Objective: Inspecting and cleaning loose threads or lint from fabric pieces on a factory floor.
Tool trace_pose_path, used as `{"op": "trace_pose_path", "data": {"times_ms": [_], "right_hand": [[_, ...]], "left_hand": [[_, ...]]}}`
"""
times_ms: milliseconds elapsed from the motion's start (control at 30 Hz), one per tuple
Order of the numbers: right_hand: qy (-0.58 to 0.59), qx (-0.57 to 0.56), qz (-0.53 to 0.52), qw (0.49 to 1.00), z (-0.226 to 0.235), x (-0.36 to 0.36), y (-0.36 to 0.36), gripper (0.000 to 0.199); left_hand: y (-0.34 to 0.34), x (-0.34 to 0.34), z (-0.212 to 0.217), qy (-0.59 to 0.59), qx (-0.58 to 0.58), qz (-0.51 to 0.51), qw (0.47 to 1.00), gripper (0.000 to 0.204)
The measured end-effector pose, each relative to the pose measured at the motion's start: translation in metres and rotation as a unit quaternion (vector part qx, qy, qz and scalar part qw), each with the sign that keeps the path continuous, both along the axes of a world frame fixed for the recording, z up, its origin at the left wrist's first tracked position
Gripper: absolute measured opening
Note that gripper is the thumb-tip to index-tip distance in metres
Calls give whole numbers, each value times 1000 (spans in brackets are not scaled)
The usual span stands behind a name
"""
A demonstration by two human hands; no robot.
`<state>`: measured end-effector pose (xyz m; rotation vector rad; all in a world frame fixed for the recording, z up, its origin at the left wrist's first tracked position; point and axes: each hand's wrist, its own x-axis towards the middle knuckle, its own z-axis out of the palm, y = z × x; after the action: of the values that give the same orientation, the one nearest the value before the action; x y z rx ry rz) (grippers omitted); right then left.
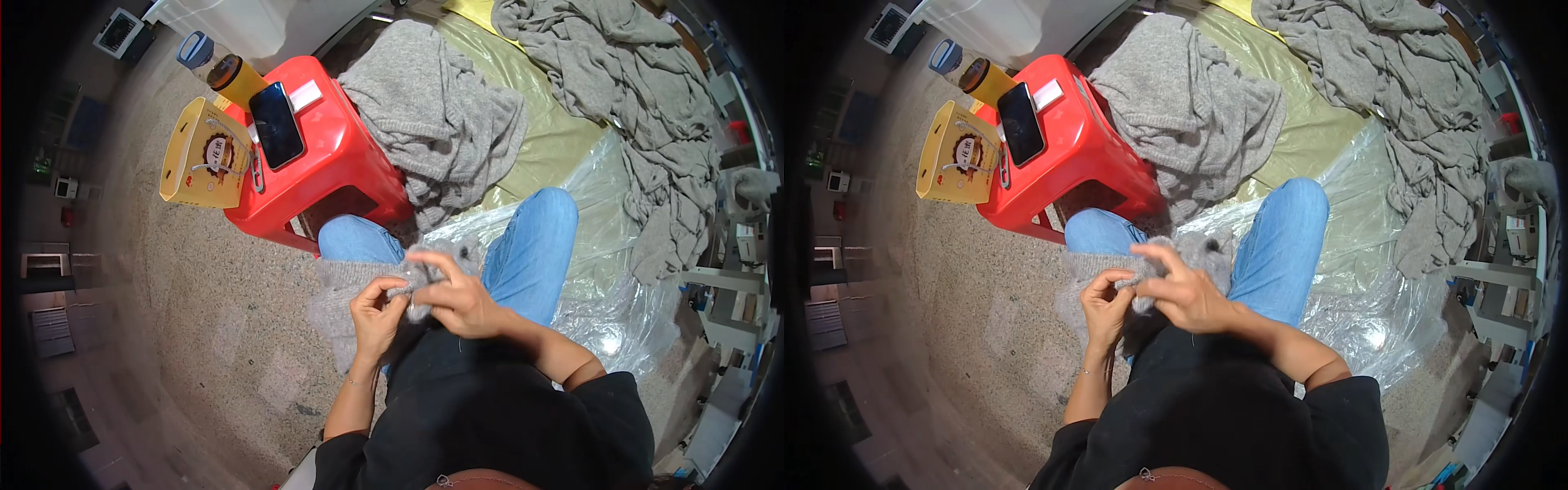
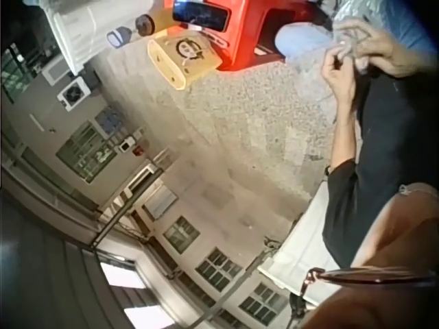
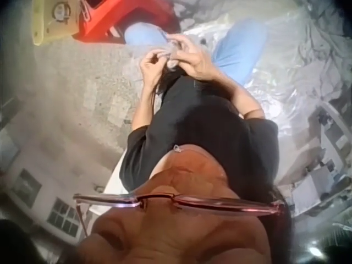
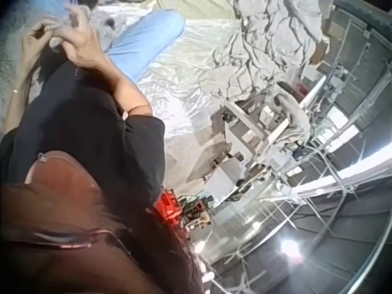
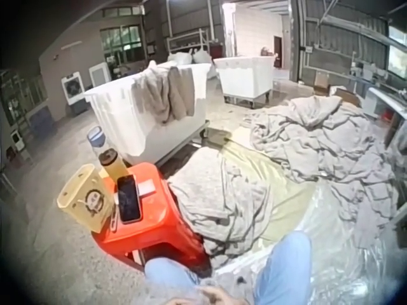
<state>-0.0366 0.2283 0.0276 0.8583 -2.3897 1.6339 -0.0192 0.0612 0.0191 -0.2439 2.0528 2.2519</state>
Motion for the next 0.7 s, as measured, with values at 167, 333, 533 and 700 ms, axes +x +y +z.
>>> {"op": "trace_pose_path", "data": {"times_ms": [167,333,533,700], "right_hand": [[-195,-40,76,977,-8,-3,8,26],[-195,-14,8,981,-24,13,-5,26],[19,32,-130,991,-21,8,1,32],[101,48,-106,988,-12,10,2,37]], "left_hand": [[4,6,-4,26,-43,44,998,18],[19,7,-41,51,-87,142,985,17],[8,-6,-25,-166,125,81,975,14],[1,-7,-3,-230,253,46,939,6]]}}
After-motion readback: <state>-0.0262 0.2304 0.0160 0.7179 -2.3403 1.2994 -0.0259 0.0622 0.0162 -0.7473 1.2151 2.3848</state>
